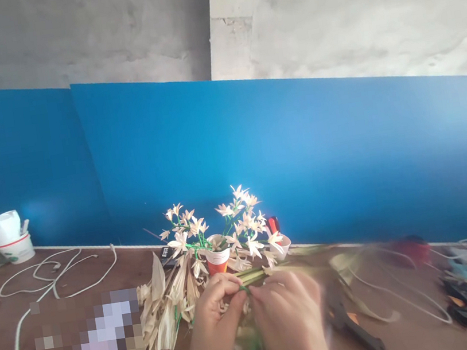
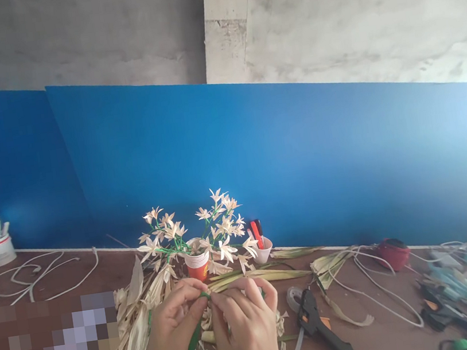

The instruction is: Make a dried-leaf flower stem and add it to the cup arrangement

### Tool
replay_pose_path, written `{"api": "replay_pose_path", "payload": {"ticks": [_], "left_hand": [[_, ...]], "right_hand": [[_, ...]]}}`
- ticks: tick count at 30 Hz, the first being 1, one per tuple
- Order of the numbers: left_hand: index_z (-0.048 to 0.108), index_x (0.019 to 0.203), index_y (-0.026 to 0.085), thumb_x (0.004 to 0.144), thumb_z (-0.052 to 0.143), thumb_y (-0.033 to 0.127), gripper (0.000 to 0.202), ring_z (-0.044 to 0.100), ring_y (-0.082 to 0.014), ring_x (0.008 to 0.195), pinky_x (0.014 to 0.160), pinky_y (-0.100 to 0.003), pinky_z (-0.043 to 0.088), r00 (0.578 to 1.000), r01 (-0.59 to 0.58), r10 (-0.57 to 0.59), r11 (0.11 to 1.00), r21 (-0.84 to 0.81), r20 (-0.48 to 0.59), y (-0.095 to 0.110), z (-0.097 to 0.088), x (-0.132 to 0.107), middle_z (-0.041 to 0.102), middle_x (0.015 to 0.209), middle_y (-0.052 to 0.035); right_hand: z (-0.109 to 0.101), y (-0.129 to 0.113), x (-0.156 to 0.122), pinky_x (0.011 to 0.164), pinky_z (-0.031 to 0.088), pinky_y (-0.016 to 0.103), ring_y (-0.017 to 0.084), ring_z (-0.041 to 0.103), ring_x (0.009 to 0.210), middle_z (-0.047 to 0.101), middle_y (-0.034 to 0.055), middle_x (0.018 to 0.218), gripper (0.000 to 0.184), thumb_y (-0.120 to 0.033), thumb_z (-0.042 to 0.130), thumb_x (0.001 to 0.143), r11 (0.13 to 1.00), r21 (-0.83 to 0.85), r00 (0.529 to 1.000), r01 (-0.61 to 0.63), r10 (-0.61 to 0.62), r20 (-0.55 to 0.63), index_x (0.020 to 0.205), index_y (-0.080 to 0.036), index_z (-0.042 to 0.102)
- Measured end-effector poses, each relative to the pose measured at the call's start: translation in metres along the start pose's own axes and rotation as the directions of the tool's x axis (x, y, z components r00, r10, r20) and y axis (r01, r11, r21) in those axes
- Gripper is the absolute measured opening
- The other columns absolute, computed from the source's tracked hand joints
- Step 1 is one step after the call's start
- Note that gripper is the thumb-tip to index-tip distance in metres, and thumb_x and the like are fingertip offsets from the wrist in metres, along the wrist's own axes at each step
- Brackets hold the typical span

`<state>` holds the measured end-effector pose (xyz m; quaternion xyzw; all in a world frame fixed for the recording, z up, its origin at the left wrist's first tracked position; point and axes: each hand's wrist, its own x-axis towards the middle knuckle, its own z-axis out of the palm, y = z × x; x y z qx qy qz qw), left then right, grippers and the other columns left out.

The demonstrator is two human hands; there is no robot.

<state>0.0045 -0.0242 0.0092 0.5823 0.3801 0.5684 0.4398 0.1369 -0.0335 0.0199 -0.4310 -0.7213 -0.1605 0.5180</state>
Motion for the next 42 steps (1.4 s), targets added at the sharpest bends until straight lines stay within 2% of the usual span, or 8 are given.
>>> {"api": "replay_pose_path", "payload": {"ticks": [9, 14, 19, 23, 27, 36, 39, 42], "left_hand": [[0.061, 0.071, 0.018, 0.085, 0.054, 0.037, 0.024, 0.052, -0.0149, 0.064, 0.061, -0.023, 0.043, 0.999, 0.012, -0.01, 0.998, 0.056, -0.033, 0.001, 0.001, -0.008, 0.056, 0.066, -0.0001], [0.066, 0.067, 0.019, 0.078, 0.062, 0.034, 0.019, 0.059, -0.0205, 0.085, 0.073, -0.026, 0.046, 0.998, -0.03, 0.035, 0.995, 0.092, -0.06, 0.005, -0.007, 0.002, 0.066, 0.09, -0.0067], [0.069, 0.07, 0.017, 0.072, 0.068, 0.041, 0.025, 0.039, -0.0049, 0.034, 0.037, -0.019, 0.026, 0.93, 0.367, -0.361, 0.926, -0.093, 0.072, 0.007, -0.014, 0.007, 0.063, 0.057, 0.0003], [0.066, 0.066, 0.015, 0.061, 0.078, 0.041, 0.029, 0.052, -0.0083, 0.042, 0.042, -0.016, 0.036, 0.863, 0.505, -0.486, 0.832, -0.231, 0.138, 0.01, -0.015, 0.009, 0.059, 0.045, 0.0027], [0.067, 0.066, 0.015, 0.058, 0.081, 0.04, 0.03, 0.065, -0.0141, 0.065, 0.066, -0.024, 0.052, 0.886, 0.462, -0.443, 0.83, -0.311, 0.134, 0.013, -0.01, 0.01, 0.07, 0.067, -0.0023], [0.071, 0.065, 0.016, 0.062, 0.078, 0.038, 0.023, 0.059, -0.0133, 0.056, 0.056, -0.025, 0.051, 0.958, 0.287, -0.283, 0.94, -0.187, 0.049, 0.005, -0.011, 0.013, 0.066, 0.063, -0.0015], [0.072, 0.062, 0.017, 0.062, 0.079, 0.036, 0.021, 0.059, -0.0142, 0.057, 0.054, -0.025, 0.051, 0.989, 0.135, -0.119, 0.971, -0.197, 0.09, 0.007, -0.014, 0.014, 0.064, 0.066, -0.002], [0.073, 0.062, 0.017, 0.063, 0.079, 0.034, 0.018, 0.058, -0.0138, 0.056, 0.051, -0.024, 0.05, 0.987, 0.109, -0.077, 0.965, -0.238, 0.14, 0.009, -0.017, 0.012, 0.063, 0.065, -0.0022]], "right_hand": [[-0.002, -0.006, 0.006, 0.073, 0.033, 0.034, 0.016, 0.056, 0.066, 0.066, -0.0037, 0.059, 0.011, -0.015, 0.058, 0.084, 0.996, 0.062, 0.992, 0.065, -0.057, -0.116, 0.076, -0.022, 0.062], [0.0, -0.003, 0.004, 0.072, 0.033, 0.033, 0.015, 0.056, 0.065, 0.065, -0.004, 0.058, 0.014, -0.015, 0.058, 0.084, 0.999, 0.035, 0.995, 0.032, -0.029, -0.1, 0.073, -0.022, 0.062], [0.006, 0.001, 0.0, 0.075, 0.034, 0.035, 0.016, 0.057, 0.066, 0.067, -0.0044, 0.06, 0.016, -0.018, 0.057, 0.085, 1.0, 0.019, 0.997, 0.022, -0.02, -0.081, 0.072, -0.023, 0.063], [0.011, 0.006, -0.004, 0.075, 0.034, 0.035, 0.016, 0.057, 0.068, 0.067, -0.0045, 0.059, 0.017, -0.019, 0.056, 0.086, 1.0, 0.005, 0.999, 0.007, -0.007, -0.034, 0.071, -0.023, 0.063], [0.014, 0.01, -0.007, 0.075, 0.035, 0.035, 0.017, 0.057, 0.069, 0.068, -0.0041, 0.061, 0.018, -0.019, 0.054, 0.087, 1.0, -0.003, 1.0, 0.004, -0.004, -0.024, 0.073, -0.024, 0.063], [0.01, 0.007, -0.009, 0.078, 0.036, 0.036, 0.018, 0.058, 0.071, 0.068, -0.0025, 0.063, 0.015, -0.017, 0.06, 0.081, 0.989, 0.066, 0.99, -0.13, 0.126, 0.059, 0.069, -0.025, 0.067], [0.006, 0.009, -0.008, 0.073, 0.039, 0.034, 0.019, 0.058, 0.072, 0.066, 0.0001, 0.068, 0.01, -0.022, 0.066, 0.075, 0.89, 0.221, 0.901, -0.4, 0.336, 0.276, 0.066, -0.024, 0.069], [0.0, 0.012, -0.004, 0.058, 0.04, 0.028, 0.017, 0.058, 0.063, 0.065, 0.002, 0.066, 0.013, -0.03, 0.071, 0.069, 0.514, 0.377, 0.624, -0.771, 0.486, 0.612, 0.062, -0.02, 0.068]]}}
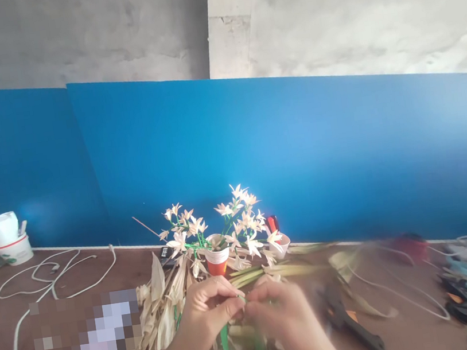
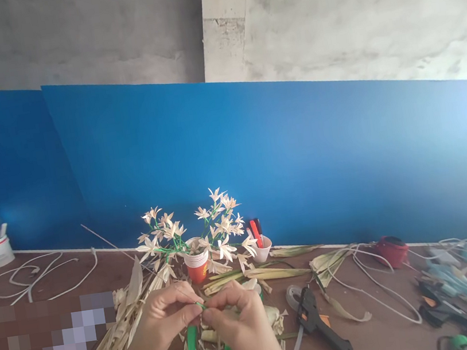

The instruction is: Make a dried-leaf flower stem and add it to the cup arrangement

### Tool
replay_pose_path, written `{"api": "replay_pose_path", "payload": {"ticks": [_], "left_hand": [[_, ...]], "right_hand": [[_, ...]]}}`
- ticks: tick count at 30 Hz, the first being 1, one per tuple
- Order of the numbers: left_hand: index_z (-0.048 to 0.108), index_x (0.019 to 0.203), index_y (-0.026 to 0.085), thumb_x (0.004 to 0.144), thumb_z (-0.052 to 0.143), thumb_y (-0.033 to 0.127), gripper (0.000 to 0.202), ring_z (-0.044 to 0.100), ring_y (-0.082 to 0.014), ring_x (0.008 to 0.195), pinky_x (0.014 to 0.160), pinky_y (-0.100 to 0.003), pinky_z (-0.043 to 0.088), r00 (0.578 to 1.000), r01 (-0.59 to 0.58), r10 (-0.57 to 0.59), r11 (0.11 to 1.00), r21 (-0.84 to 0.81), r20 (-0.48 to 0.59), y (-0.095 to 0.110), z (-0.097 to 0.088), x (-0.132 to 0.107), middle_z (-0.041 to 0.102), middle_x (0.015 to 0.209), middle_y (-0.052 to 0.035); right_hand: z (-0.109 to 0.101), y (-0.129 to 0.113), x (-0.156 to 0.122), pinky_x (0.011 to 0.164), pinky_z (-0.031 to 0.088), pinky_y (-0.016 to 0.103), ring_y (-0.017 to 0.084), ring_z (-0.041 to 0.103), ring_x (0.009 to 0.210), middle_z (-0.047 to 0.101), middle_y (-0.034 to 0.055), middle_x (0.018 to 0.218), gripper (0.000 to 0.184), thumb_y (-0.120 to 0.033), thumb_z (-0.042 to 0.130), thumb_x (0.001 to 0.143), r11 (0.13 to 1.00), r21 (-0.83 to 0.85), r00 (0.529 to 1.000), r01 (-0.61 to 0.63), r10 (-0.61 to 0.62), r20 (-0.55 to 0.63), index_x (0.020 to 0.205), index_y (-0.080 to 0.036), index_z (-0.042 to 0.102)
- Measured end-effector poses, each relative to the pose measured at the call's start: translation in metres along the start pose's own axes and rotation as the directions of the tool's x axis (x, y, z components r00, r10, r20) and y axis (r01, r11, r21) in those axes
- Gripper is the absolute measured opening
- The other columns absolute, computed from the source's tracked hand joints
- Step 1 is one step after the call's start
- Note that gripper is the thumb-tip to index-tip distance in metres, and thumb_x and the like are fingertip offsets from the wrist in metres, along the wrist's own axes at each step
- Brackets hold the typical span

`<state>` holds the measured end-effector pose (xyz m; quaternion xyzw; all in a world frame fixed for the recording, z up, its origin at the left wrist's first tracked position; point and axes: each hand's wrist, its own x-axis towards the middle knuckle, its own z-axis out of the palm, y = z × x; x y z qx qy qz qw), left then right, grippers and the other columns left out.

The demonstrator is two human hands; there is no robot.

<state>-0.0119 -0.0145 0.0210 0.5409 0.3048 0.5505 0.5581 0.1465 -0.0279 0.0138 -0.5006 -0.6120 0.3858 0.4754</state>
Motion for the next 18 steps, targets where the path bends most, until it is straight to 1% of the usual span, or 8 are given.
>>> {"api": "replay_pose_path", "payload": {"ticks": [2, 4, 8, 11, 12, 14, 16, 18], "left_hand": [[0.073, 0.063, 0.018, 0.063, 0.08, 0.032, 0.015, 0.057, -0.0127, 0.054, 0.049, -0.023, 0.048, 0.999, 0.02, -0.019, 1.0, -0.007, 0.031, 0.0, 0.0, -0.002, 0.062, 0.062, -0.0019], [0.073, 0.061, 0.019, 0.063, 0.08, 0.031, 0.014, 0.056, -0.0119, 0.052, 0.049, -0.023, 0.047, 0.997, 0.037, -0.036, 0.999, -0.01, 0.069, 0.001, -0.001, -0.003, 0.061, 0.06, -0.0014], [0.076, 0.066, 0.02, 0.062, 0.081, 0.035, 0.016, 0.057, -0.0132, 0.053, 0.051, -0.025, 0.047, 0.985, 0.087, -0.088, 0.996, 0.019, 0.149, 0.003, -0.005, -0.004, 0.059, 0.063, -0.0019], [0.077, 0.07, 0.02, 0.069, 0.076, 0.034, 0.014, 0.057, -0.0134, 0.055, 0.053, -0.025, 0.046, 0.973, 0.051, -0.074, 0.992, 0.112, 0.218, 0.008, -0.009, -0.003, 0.06, 0.065, -0.0029], [0.076, 0.069, 0.019, 0.072, 0.073, 0.033, 0.014, 0.056, -0.013, 0.055, 0.053, -0.024, 0.045, 0.973, 0.031, -0.064, 0.989, 0.147, 0.223, 0.01, -0.01, -0.003, 0.06, 0.065, -0.0028], [0.073, 0.066, 0.018, 0.075, 0.07, 0.031, 0.016, 0.055, -0.0127, 0.056, 0.054, -0.023, 0.043, 0.977, 0.01, -0.055, 0.977, 0.213, 0.205, 0.012, -0.009, -0.003, 0.06, 0.063, -0.0023], [0.07, 0.063, 0.017, 0.076, 0.068, 0.03, 0.019, 0.054, -0.0128, 0.056, 0.054, -0.023, 0.041, 0.984, 0.021, -0.066, 0.964, 0.265, 0.164, 0.013, -0.007, -0.002, 0.059, 0.061, -0.0015], [0.066, 0.062, 0.016, 0.076, 0.067, 0.031, 0.02, 0.054, -0.0129, 0.055, 0.054, -0.023, 0.04, 0.99, 0.054, -0.088, 0.958, 0.282, 0.11, 0.012, -0.005, -0.001, 0.058, 0.058, -0.0005]], "right_hand": [[-0.004, -0.005, 0.0, 0.049, 0.035, 0.024, 0.012, 0.053, 0.052, 0.064, 0.0017, 0.06, 0.02, -0.034, 0.075, 0.064, 0.953, 0.215, 0.969, -0.215, 0.182, 0.166, 0.061, -0.017, 0.066], [-0.007, -0.009, 0.001, 0.044, 0.028, 0.021, 0.008, 0.044, 0.043, 0.062, 0.001, 0.054, 0.027, -0.038, 0.078, 0.059, 0.889, 0.304, 0.919, -0.343, 0.25, 0.304, 0.059, -0.015, 0.066], [-0.009, -0.005, 0.006, 0.045, 0.024, 0.021, 0.005, 0.039, 0.041, 0.063, 0.0022, 0.052, 0.033, -0.042, 0.081, 0.054, 0.8, 0.413, 0.853, -0.435, 0.218, 0.474, 0.058, -0.013, 0.066], [-0.006, 0.006, 0.01, 0.045, 0.024, 0.021, 0.006, 0.042, 0.04, 0.062, 0.0026, 0.049, 0.037, -0.044, 0.083, 0.049, 0.769, 0.4, 0.783, -0.499, 0.202, 0.588, 0.055, -0.013, 0.064], [-0.005, 0.008, 0.011, 0.045, 0.025, 0.021, 0.006, 0.043, 0.04, 0.062, 0.0027, 0.05, 0.037, -0.044, 0.082, 0.049, 0.771, 0.386, 0.774, -0.506, 0.21, 0.597, 0.055, -0.013, 0.064], [-0.004, 0.009, 0.01, 0.045, 0.026, 0.021, 0.007, 0.045, 0.043, 0.063, 0.003, 0.053, 0.035, -0.044, 0.078, 0.056, 0.803, 0.352, 0.812, -0.482, 0.259, 0.523, 0.06, -0.013, 0.064], [-0.004, 0.007, 0.007, 0.047, 0.03, 0.022, 0.009, 0.047, 0.045, 0.064, 0.0029, 0.057, 0.029, -0.042, 0.073, 0.065, 0.881, 0.245, 0.882, -0.405, 0.307, 0.357, 0.067, -0.014, 0.064], [-0.003, 0.004, 0.003, 0.051, 0.035, 0.025, 0.012, 0.051, 0.052, 0.064, 0.0028, 0.063, 0.017, -0.032, 0.069, 0.067, 0.974, 0.03, 0.966, -0.223, 0.217, 0.141, 0.072, -0.016, 0.065]]}}
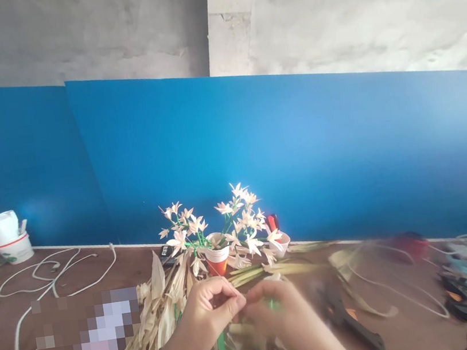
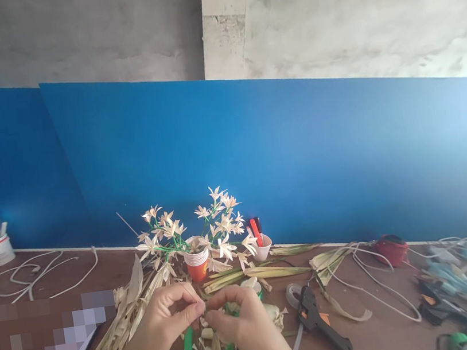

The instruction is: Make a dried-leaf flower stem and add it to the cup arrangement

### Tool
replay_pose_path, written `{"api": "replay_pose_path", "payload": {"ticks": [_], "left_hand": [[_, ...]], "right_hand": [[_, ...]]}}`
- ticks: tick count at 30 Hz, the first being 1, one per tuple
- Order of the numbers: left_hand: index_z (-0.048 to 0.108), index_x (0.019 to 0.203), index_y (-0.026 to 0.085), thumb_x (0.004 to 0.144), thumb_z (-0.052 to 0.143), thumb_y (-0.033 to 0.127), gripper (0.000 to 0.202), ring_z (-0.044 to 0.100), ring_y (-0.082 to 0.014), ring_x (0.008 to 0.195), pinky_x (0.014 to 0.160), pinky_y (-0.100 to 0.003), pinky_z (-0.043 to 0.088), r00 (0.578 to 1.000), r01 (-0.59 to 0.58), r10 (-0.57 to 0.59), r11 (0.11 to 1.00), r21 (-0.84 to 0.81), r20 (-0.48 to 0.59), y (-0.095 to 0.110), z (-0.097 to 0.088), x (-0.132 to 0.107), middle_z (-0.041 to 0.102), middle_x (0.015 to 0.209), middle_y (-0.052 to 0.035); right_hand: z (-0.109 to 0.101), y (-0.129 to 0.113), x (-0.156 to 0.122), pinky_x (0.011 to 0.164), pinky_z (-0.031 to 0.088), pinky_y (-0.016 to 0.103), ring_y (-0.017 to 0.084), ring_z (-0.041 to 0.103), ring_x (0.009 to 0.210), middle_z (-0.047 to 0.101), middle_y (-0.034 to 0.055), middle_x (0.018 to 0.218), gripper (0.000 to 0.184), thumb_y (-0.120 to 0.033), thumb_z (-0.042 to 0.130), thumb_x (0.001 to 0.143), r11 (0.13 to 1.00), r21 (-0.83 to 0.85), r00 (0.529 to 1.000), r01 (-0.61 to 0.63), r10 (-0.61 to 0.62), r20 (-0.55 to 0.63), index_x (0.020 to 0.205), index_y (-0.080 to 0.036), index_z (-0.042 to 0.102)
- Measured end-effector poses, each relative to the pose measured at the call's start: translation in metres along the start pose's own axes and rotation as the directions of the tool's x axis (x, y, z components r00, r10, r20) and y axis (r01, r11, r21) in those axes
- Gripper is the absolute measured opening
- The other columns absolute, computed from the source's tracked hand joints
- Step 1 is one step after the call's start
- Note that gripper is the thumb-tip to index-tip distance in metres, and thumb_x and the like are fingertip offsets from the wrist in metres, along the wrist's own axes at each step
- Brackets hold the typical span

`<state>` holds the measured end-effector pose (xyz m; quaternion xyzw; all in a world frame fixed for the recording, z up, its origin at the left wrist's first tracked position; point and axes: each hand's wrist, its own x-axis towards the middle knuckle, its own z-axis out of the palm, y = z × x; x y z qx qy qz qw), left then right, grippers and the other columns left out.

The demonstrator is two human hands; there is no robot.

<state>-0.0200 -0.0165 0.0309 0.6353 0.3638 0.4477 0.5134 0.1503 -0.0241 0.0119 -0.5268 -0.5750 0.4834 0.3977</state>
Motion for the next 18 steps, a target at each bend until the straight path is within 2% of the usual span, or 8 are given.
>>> {"api": "replay_pose_path", "payload": {"ticks": [1, 2, 4, 6, 8, 10, 13, 18], "left_hand": [[0.065, 0.062, 0.016, 0.076, 0.066, 0.031, 0.021, 0.053, -0.0129, 0.054, 0.053, -0.022, 0.04, 0.999, 0.018, -0.018, 1.0, -0.005, -0.03, -0.001, 0.002, 0.001, 0.057, 0.056, 0.0001], [0.063, 0.061, 0.016, 0.075, 0.066, 0.032, 0.022, 0.053, -0.0128, 0.053, 0.052, -0.022, 0.039, 0.997, 0.032, -0.032, 0.999, -0.012, -0.066, -0.003, 0.003, 0.002, 0.056, 0.055, 0.0007], [0.062, 0.061, 0.016, 0.075, 0.065, 0.034, 0.023, 0.051, -0.0124, 0.051, 0.051, -0.022, 0.038, 0.988, 0.06, -0.064, 0.998, -0.028, -0.144, -0.008, 0.007, 0.003, 0.055, 0.053, 0.0017], [0.061, 0.061, 0.016, 0.074, 0.065, 0.035, 0.024, 0.049, -0.0118, 0.049, 0.049, -0.021, 0.036, 0.972, 0.093, -0.099, 0.995, -0.041, -0.212, -0.013, 0.011, 0.004, 0.053, 0.05, 0.0026], [0.061, 0.059, 0.016, 0.073, 0.066, 0.036, 0.025, 0.048, -0.0117, 0.048, 0.048, -0.021, 0.036, 0.958, 0.104, -0.117, 0.992, -0.065, -0.262, -0.018, 0.016, 0.004, 0.052, 0.049, 0.0028], [0.062, 0.059, 0.016, 0.072, 0.067, 0.037, 0.026, 0.048, -0.0118, 0.048, 0.048, -0.021, 0.036, 0.946, 0.105, -0.128, 0.99, -0.092, -0.297, -0.02, 0.019, 0.003, 0.053, 0.05, 0.0027], [0.063, 0.058, 0.016, 0.069, 0.069, 0.04, 0.027, 0.049, -0.0119, 0.048, 0.048, -0.021, 0.036, 0.936, 0.122, -0.153, 0.986, -0.117, -0.317, -0.02, 0.021, 0.004, 0.053, 0.048, 0.0031], [0.063, 0.057, 0.017, 0.066, 0.07, 0.042, 0.028, 0.05, -0.0128, 0.044, 0.045, -0.022, 0.037, 0.939, 0.193, -0.215, 0.975, -0.108, -0.269, -0.018, 0.018, 0.006, 0.054, 0.043, 0.0035]], "right_hand": [[0.001, -0.001, -0.002, 0.056, 0.038, 0.028, 0.015, 0.054, 0.058, 0.065, 0.0027, 0.067, 0.011, -0.026, 0.067, 0.066, 0.983, -0.147, 0.987, 0.113, -0.128, -0.098, 0.073, -0.018, 0.065], [0.003, -0.002, -0.003, 0.063, 0.04, 0.031, 0.018, 0.056, 0.065, 0.065, 0.0024, 0.071, 0.009, -0.02, 0.064, 0.065, 0.929, -0.295, 0.944, 0.223, -0.281, -0.171, 0.074, -0.02, 0.065], [0.007, -0.004, -0.006, 0.075, 0.038, 0.036, 0.021, 0.056, 0.077, 0.066, 0.0007, 0.077, 0.018, -0.012, 0.06, 0.062, 0.748, -0.55, 0.803, 0.373, -0.557, -0.213, 0.075, -0.024, 0.064], [0.014, -0.005, -0.007, 0.083, 0.034, 0.04, 0.022, 0.055, 0.078, 0.064, -0.001, 0.074, 0.016, -0.011, 0.059, 0.064, 0.59, -0.702, 0.676, 0.4, -0.706, -0.209, 0.073, -0.025, 0.061], [0.02, -0.006, -0.007, 0.086, 0.03, 0.042, 0.021, 0.054, 0.075, 0.062, -0.0016, 0.068, 0.011, -0.013, 0.059, 0.068, 0.5, -0.782, 0.602, 0.373, -0.772, -0.207, 0.068, -0.024, 0.058], [0.024, -0.005, -0.006, 0.089, 0.028, 0.043, 0.02, 0.054, 0.073, 0.061, -0.0019, 0.065, 0.012, -0.014, 0.059, 0.071, 0.464, -0.811, 0.574, 0.357, -0.793, -0.202, 0.065, -0.024, 0.055], [0.027, -0.003, -0.004, 0.091, 0.027, 0.044, 0.02, 0.054, 0.071, 0.061, -0.0024, 0.063, 0.013, -0.015, 0.059, 0.075, 0.441, -0.82, 0.57, 0.365, -0.802, -0.177, 0.065, -0.024, 0.056], [0.024, 0.0, 0.0, 0.095, 0.024, 0.044, 0.018, 0.054, 0.067, 0.06, -0.0044, 0.058, 0.021, -0.015, 0.054, 0.08, 0.461, -0.79, 0.535, 0.405, -0.82, -0.205, 0.062, -0.024, 0.056]]}}
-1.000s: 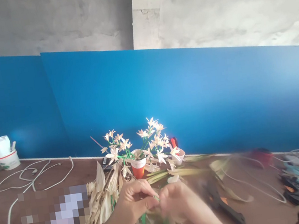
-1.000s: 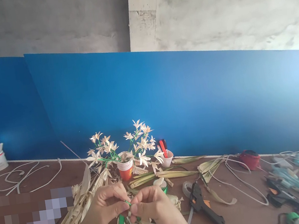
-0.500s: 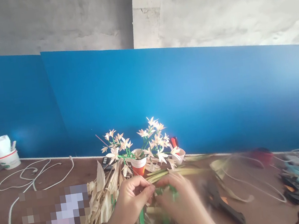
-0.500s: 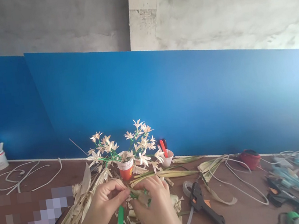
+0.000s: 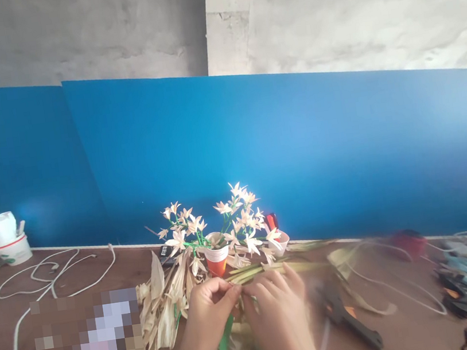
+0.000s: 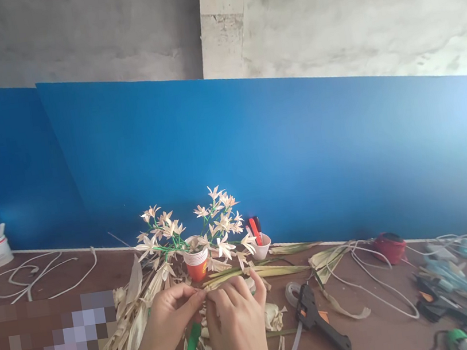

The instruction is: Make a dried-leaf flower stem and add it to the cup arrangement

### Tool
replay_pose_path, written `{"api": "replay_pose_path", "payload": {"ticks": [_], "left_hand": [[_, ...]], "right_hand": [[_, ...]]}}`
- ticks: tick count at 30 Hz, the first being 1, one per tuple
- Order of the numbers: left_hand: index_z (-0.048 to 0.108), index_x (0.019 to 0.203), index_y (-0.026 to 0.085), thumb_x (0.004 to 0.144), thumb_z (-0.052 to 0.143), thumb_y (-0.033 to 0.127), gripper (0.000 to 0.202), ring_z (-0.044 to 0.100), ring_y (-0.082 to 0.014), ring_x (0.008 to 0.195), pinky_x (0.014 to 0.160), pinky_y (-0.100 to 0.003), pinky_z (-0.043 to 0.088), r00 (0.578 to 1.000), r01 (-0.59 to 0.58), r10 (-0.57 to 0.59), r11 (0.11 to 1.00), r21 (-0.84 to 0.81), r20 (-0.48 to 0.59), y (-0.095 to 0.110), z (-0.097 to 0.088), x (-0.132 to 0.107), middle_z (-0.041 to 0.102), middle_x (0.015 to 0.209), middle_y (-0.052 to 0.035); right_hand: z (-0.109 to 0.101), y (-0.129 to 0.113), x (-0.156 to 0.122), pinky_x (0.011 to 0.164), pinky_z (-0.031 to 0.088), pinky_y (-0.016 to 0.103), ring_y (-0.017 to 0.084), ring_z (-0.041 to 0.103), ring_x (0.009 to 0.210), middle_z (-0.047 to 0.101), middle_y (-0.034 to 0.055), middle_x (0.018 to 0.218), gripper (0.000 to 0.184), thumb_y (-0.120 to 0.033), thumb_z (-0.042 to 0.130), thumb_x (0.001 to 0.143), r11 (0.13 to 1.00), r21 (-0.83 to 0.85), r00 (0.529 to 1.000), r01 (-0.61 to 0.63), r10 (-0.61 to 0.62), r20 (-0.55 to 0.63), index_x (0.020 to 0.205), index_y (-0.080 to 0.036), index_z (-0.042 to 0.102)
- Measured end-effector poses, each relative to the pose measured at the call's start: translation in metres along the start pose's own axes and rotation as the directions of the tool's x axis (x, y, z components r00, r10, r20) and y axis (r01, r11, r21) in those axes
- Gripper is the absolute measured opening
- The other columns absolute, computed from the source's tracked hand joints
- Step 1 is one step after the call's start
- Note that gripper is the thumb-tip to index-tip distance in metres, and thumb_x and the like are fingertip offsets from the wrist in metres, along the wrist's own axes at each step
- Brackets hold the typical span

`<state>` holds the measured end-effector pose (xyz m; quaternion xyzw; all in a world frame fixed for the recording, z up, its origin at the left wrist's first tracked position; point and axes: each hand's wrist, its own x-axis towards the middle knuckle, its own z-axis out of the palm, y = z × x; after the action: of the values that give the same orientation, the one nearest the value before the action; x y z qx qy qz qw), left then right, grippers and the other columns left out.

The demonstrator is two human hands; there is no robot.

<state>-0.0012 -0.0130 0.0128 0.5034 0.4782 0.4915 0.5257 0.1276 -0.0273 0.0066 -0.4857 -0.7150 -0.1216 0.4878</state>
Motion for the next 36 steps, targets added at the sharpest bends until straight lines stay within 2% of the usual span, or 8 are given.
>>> {"api": "replay_pose_path", "payload": {"ticks": [8, 12, 19, 22, 24, 26, 30, 36], "left_hand": [[0.069, 0.066, 0.016, 0.068, 0.07, 0.036, 0.02, 0.059, -0.0151, 0.057, 0.055, -0.024, 0.048, 0.989, -0.094, 0.101, 0.993, -0.064, 0.109, 0.006, -0.004, 0.0, 0.064, 0.065, -0.0017], [0.069, 0.064, 0.016, 0.066, 0.073, 0.04, 0.025, 0.057, -0.0135, 0.051, 0.05, -0.024, 0.047, 0.978, -0.119, 0.132, 0.989, -0.087, 0.162, 0.009, -0.008, 0.001, 0.062, 0.061, -0.0013], [0.07, 0.065, 0.015, 0.062, 0.079, 0.035, 0.021, 0.058, -0.0114, 0.044, 0.044, -0.022, 0.044, 0.941, -0.028, 0.081, 0.986, -0.163, 0.329, 0.008, -0.016, 0.0, 0.063, 0.062, -0.0006], [0.067, 0.063, 0.015, 0.064, 0.077, 0.036, 0.023, 0.058, -0.0119, 0.044, 0.044, -0.022, 0.043, 0.927, -0.005, 0.072, 0.984, -0.18, 0.367, 0.009, -0.016, -0.001, 0.062, 0.058, -0.0004], [0.064, 0.061, 0.015, 0.065, 0.076, 0.036, 0.024, 0.056, -0.0111, 0.043, 0.044, -0.021, 0.041, 0.936, -0.011, 0.068, 0.986, -0.165, 0.347, 0.01, -0.015, -0.002, 0.06, 0.055, 0.0007], [0.061, 0.06, 0.016, 0.067, 0.074, 0.035, 0.025, 0.053, -0.0097, 0.043, 0.043, -0.019, 0.038, 0.957, -0.033, 0.07, 0.991, -0.132, 0.282, 0.011, -0.013, -0.002, 0.057, 0.052, 0.0024], [0.057, 0.059, 0.016, 0.067, 0.071, 0.035, 0.025, 0.05, -0.0089, 0.043, 0.044, -0.019, 0.036, 0.987, -0.047, 0.062, 0.994, -0.098, 0.147, 0.009, -0.007, -0.002, 0.053, 0.049, 0.0045], [0.058, 0.059, 0.016, 0.069, 0.067, 0.038, 0.026, 0.049, -0.0102, 0.041, 0.041, -0.019, 0.034, 0.999, -0.004, 0.006, 1.0, -0.028, 0.052, 0.0, -0.001, 0.0, 0.055, 0.044, 0.003]], "right_hand": [[-0.006, -0.001, 0.005, 0.09, 0.032, 0.04, 0.015, 0.054, 0.062, 0.06, -0.0039, 0.055, 0.02, -0.016, 0.057, 0.08, 0.999, 0.035, 0.996, -0.039, 0.042, -0.076, 0.062, -0.023, 0.061], [-0.012, 0.002, 0.006, 0.076, 0.04, 0.034, 0.017, 0.057, 0.065, 0.062, -0.0023, 0.06, 0.017, -0.017, 0.06, 0.074, 0.933, 0.268, 0.968, -0.24, 0.211, 0.132, 0.059, -0.023, 0.063], [-0.023, 0.012, 0.012, 0.053, 0.036, 0.024, 0.011, 0.054, 0.05, 0.063, 0.0004, 0.055, 0.017, -0.027, 0.076, 0.059, 0.165, 0.413, 0.444, -0.896, 0.311, 0.84, 0.059, -0.016, 0.064], [-0.023, 0.013, 0.014, 0.055, 0.036, 0.023, 0.011, 0.056, 0.053, 0.064, 0.0015, 0.056, 0.021, -0.028, 0.078, 0.054, -0.002, 0.409, 0.403, -0.912, 0.172, 0.899, 0.06, -0.014, 0.064], [-0.022, 0.013, 0.013, 0.053, 0.035, 0.023, 0.011, 0.053, 0.051, 0.063, 0.0005, 0.056, 0.02, -0.029, 0.075, 0.058, 0.071, 0.374, 0.38, -0.925, 0.233, 0.895, 0.063, -0.015, 0.063], [-0.02, 0.012, 0.01, 0.053, 0.035, 0.025, 0.013, 0.053, 0.053, 0.064, 0.0007, 0.06, 0.012, -0.028, 0.069, 0.065, 0.344, 0.353, 0.471, -0.87, 0.366, 0.803, 0.067, -0.017, 0.064], [-0.011, 0.007, 0.003, 0.076, 0.037, 0.036, 0.021, 0.057, 0.075, 0.067, 0.0003, 0.073, 0.013, -0.014, 0.059, 0.064, 0.9, 0.262, 0.914, -0.349, 0.265, 0.308, 0.071, -0.024, 0.065], [0.001, -0.004, -0.002, 0.095, 0.024, 0.044, 0.019, 0.056, 0.07, 0.063, -0.0046, 0.062, 0.013, -0.015, 0.058, 0.071, 0.993, 0.058, 0.995, -0.101, 0.1, 0.018, 0.062, -0.024, 0.057]]}}
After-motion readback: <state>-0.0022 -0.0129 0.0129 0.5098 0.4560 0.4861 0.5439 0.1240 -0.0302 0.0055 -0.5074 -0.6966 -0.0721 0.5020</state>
